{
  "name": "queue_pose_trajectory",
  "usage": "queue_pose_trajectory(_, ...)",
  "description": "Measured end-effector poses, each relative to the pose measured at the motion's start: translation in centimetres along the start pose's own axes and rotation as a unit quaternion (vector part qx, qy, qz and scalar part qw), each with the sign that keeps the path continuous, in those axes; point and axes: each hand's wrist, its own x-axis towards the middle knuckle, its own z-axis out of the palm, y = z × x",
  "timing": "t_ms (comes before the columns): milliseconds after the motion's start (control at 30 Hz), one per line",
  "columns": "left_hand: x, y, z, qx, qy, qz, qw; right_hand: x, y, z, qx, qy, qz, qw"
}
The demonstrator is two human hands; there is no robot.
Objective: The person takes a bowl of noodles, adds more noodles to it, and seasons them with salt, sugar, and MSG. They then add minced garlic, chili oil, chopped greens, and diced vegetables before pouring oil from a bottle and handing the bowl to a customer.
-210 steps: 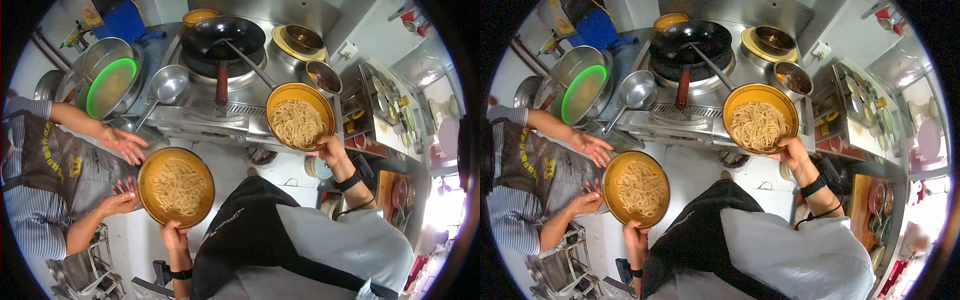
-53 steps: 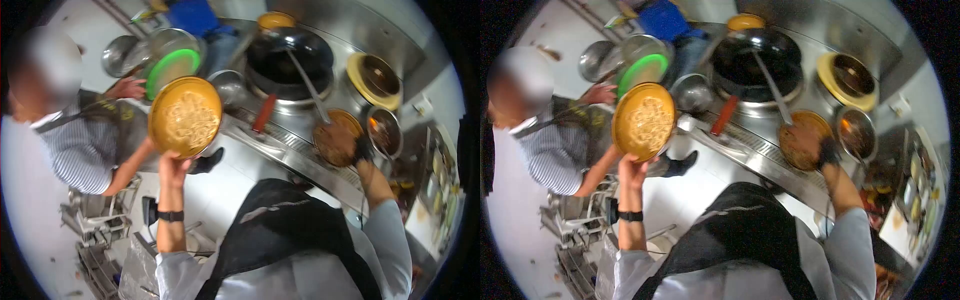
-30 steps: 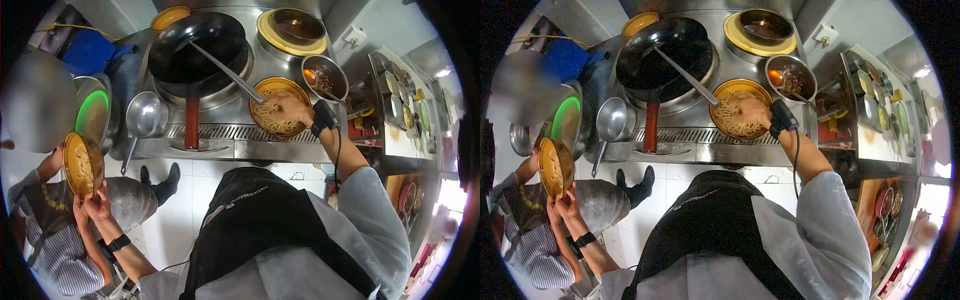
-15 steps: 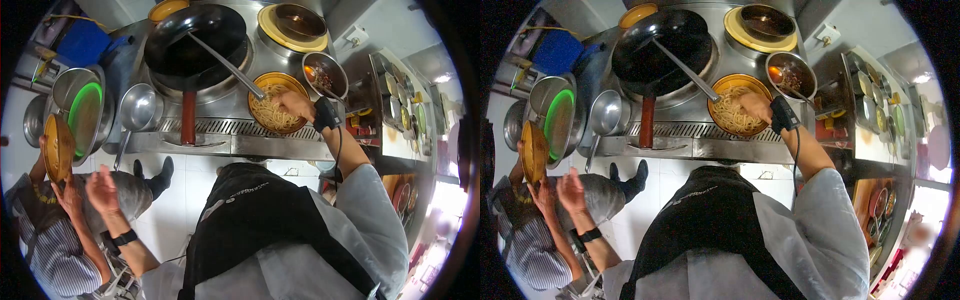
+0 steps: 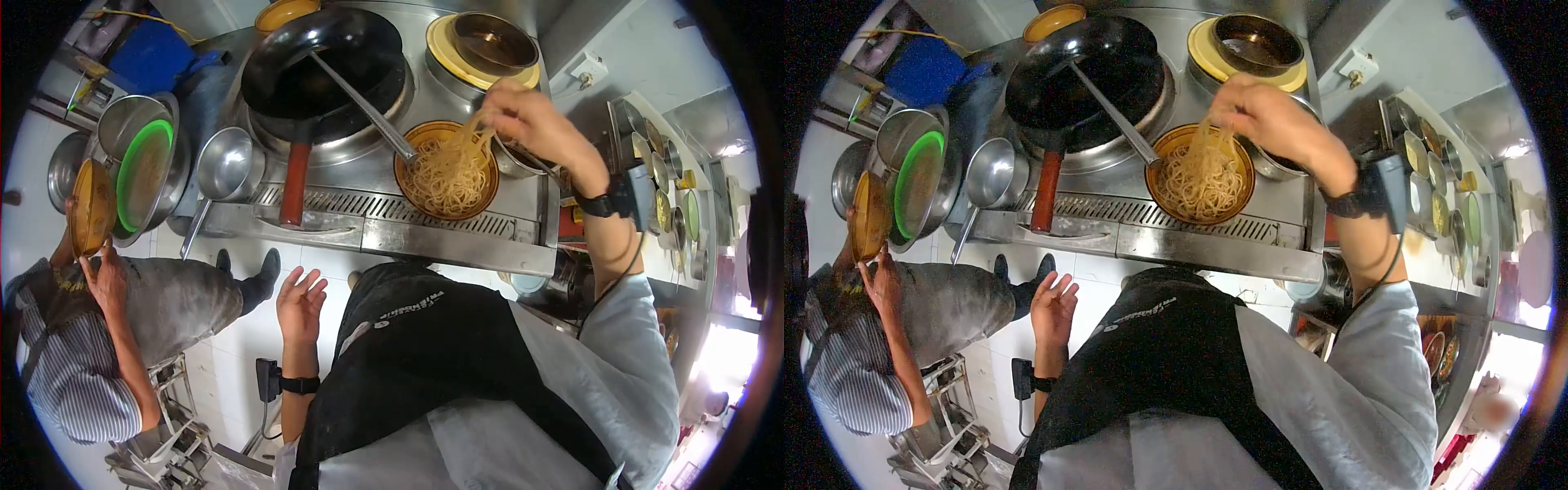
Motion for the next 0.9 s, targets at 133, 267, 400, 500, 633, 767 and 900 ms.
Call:
queue_pose_trajectory(133,-0.4,-1.2,-0.1,-0.008,-0.014,0.005,1.000,1.4,-2.5,-4.1,0.228,0.008,0.183,0.956)
queue_pose_trajectory(267,-1.0,-2.1,0.2,-0.009,0.007,-0.002,1.000,3.0,-3.5,-7.4,0.213,0.032,0.159,0.964)
queue_pose_trajectory(400,-1.4,-2.7,-0.2,-0.022,0.013,0.005,1.000,4.4,-6.2,-10.5,0.246,0.062,0.177,0.951)
queue_pose_trajectory(500,-1.5,-2.8,-0.4,-0.023,0.017,0.009,1.000,5.5,-6.8,-12.1,0.255,0.111,0.100,0.955)
queue_pose_trajectory(633,-1.6,-2.4,0.1,-0.023,0.020,0.009,1.000,7.6,-7.8,-15.4,0.205,0.228,0.002,0.952)
queue_pose_trajectory(767,-1.8,-1.8,1.9,0.012,-0.013,0.004,1.000,9.1,-8.4,-19.8,0.085,0.285,-0.128,0.946)
queue_pose_trajectory(900,-1.3,-1.7,4.0,0.048,-0.089,0.012,0.995,9.8,-11.0,-23.0,-0.035,0.294,-0.220,0.930)
